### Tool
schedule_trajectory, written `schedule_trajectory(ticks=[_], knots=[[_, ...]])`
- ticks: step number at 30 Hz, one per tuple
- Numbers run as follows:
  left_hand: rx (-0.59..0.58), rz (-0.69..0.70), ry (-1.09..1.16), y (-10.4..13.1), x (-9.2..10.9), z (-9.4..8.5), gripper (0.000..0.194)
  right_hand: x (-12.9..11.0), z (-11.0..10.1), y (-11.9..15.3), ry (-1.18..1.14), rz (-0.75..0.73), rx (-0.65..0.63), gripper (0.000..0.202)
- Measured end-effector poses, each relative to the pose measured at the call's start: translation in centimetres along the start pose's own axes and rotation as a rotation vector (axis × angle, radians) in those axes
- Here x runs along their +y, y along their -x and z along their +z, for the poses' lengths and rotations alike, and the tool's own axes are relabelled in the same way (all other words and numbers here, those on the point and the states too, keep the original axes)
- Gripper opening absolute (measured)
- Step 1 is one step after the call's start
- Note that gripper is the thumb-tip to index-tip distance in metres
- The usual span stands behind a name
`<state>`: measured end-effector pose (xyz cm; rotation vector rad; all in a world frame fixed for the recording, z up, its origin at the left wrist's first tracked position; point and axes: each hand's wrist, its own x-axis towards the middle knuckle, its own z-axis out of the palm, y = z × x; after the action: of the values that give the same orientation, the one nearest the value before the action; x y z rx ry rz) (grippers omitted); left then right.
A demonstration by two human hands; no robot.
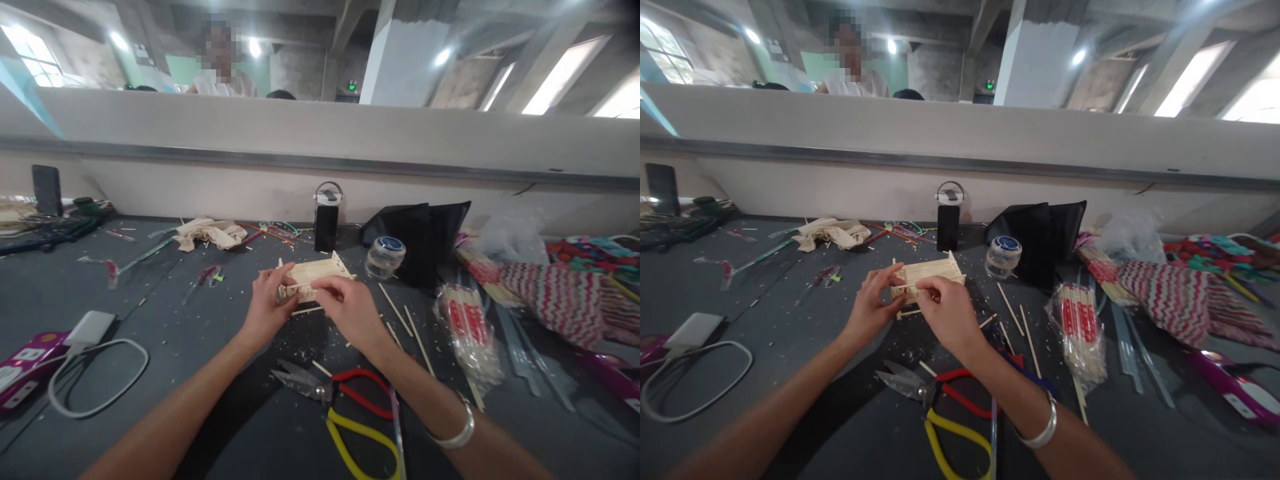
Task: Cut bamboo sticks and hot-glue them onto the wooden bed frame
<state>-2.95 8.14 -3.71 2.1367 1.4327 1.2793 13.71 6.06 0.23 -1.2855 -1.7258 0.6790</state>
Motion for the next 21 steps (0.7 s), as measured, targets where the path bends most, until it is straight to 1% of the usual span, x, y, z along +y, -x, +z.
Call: schedule_trajectory(ticks=[2,4,5,7,10,13,17,18,19,21], knots=[[0.005,-0.006,-0.013,-0.1,0.0,0.0,0.051,0.0,0.1,0.3,-0.206,0.261,-0.145,0.021],[0.015,-0.008,-0.018,-0.1,0.0,0.0,0.050,0.3,0.3,0.5,-0.404,0.443,-0.248,0.023],[0.019,-0.006,-0.017,-0.1,0.0,0.0,0.049,0.5,0.4,0.6,-0.486,0.495,-0.276,0.024],[0.016,0.002,-0.014,-0.1,-0.1,0.1,0.048,0.8,0.8,0.7,-0.587,0.544,-0.300,0.024],[0.010,0.014,-0.021,-0.1,-0.3,0.1,0.046,1.2,1.2,0.7,-0.640,0.550,-0.291,0.023],[0.006,0.026,-0.038,-0.1,-0.4,0.1,0.045,1.4,1.4,0.5,-0.646,0.516,-0.292,0.020],[-0.001,0.037,-0.047,-0.1,-0.4,0.1,0.046,1.9,1.6,0.4,-0.588,0.485,-0.291,0.021],[0.000,0.035,-0.047,-0.1,-0.4,0.1,0.046,2.1,1.6,0.4,-0.525,0.451,-0.281,0.021],[0.001,0.033,-0.047,0.0,-0.4,0.1,0.047,2.3,1.6,0.4,-0.434,0.385,-0.249,0.020],[0.008,0.033,-0.047,0.0,-0.3,0.1,0.047,2.7,1.7,0.4,-0.196,0.189,-0.124,0.018]])
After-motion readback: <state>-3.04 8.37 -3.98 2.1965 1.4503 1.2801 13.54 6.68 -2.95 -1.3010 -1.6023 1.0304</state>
